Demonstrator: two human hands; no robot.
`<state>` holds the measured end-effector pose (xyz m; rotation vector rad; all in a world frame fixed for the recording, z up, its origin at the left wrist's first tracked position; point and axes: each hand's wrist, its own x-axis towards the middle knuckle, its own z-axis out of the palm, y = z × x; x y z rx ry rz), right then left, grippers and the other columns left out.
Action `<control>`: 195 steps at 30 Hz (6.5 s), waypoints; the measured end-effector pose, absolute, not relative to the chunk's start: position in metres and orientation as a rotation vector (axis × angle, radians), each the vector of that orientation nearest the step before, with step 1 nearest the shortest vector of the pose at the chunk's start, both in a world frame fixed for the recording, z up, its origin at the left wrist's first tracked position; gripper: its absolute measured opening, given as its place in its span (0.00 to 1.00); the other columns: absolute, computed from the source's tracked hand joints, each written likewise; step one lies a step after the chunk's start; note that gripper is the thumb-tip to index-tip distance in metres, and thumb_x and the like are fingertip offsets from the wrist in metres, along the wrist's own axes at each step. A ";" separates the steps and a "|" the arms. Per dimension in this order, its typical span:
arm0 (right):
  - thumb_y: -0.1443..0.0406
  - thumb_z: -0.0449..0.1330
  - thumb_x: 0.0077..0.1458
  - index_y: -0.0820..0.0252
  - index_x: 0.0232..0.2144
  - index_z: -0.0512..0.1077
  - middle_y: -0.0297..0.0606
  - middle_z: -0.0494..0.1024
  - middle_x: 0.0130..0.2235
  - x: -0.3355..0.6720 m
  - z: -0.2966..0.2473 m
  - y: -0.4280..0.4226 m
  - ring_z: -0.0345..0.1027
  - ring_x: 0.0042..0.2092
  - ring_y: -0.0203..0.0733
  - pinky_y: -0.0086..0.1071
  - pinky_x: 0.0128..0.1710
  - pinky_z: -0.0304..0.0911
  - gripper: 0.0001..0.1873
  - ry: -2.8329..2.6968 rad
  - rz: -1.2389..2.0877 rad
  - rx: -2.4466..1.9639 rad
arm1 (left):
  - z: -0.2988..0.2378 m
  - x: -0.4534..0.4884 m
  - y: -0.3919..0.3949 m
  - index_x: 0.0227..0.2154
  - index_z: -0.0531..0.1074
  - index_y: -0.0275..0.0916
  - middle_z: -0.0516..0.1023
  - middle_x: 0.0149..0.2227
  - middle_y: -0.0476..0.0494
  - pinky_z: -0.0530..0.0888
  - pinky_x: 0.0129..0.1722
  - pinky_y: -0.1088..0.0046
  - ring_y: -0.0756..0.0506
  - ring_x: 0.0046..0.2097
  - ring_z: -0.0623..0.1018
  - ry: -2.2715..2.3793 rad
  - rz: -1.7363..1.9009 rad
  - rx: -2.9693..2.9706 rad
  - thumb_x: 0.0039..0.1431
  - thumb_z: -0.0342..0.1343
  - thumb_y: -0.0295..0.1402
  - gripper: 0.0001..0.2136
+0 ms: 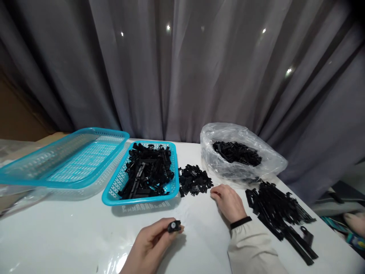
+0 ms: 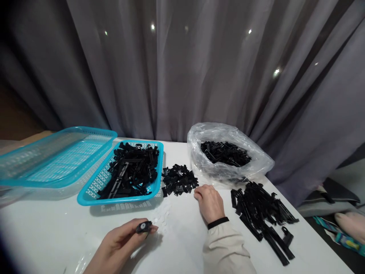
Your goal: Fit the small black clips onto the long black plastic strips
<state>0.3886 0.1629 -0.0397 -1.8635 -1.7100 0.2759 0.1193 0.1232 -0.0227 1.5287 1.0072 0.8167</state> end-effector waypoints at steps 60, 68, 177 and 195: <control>0.64 0.53 0.59 0.61 0.45 0.76 0.46 0.73 0.51 0.357 -0.084 0.138 0.61 0.57 0.54 0.53 0.57 0.58 0.15 -1.872 0.174 -1.489 | -0.023 0.122 0.128 0.28 0.77 0.39 0.79 0.31 0.45 0.70 0.38 0.75 0.43 0.36 0.75 1.079 0.925 1.462 0.56 0.57 0.43 0.12; 0.64 0.49 0.61 0.61 0.41 0.77 0.45 0.77 0.45 0.380 -0.055 0.152 0.71 0.47 0.45 0.38 0.49 0.67 0.17 -1.637 0.215 -1.590 | -0.027 0.123 0.143 0.33 0.77 0.39 0.80 0.35 0.42 0.71 0.41 0.72 0.41 0.40 0.76 1.082 0.913 1.490 0.58 0.54 0.46 0.15; 0.68 0.53 0.52 0.63 0.33 0.73 0.43 0.75 0.30 0.405 -0.058 0.200 0.67 0.34 0.48 0.40 0.39 0.59 0.10 -1.639 0.299 -1.669 | -0.018 0.149 0.147 0.29 0.75 0.36 0.76 0.32 0.43 0.69 0.39 0.71 0.45 0.36 0.74 0.997 0.972 1.457 0.60 0.53 0.40 0.13; 0.61 0.62 0.52 0.63 0.34 0.75 0.33 0.71 0.21 0.340 -0.004 0.140 0.63 0.21 0.31 0.25 0.23 0.62 0.10 -1.261 1.153 -1.070 | -0.017 0.150 0.144 0.30 0.74 0.36 0.76 0.32 0.44 0.69 0.38 0.73 0.45 0.36 0.74 0.932 0.940 1.457 0.61 0.53 0.37 0.11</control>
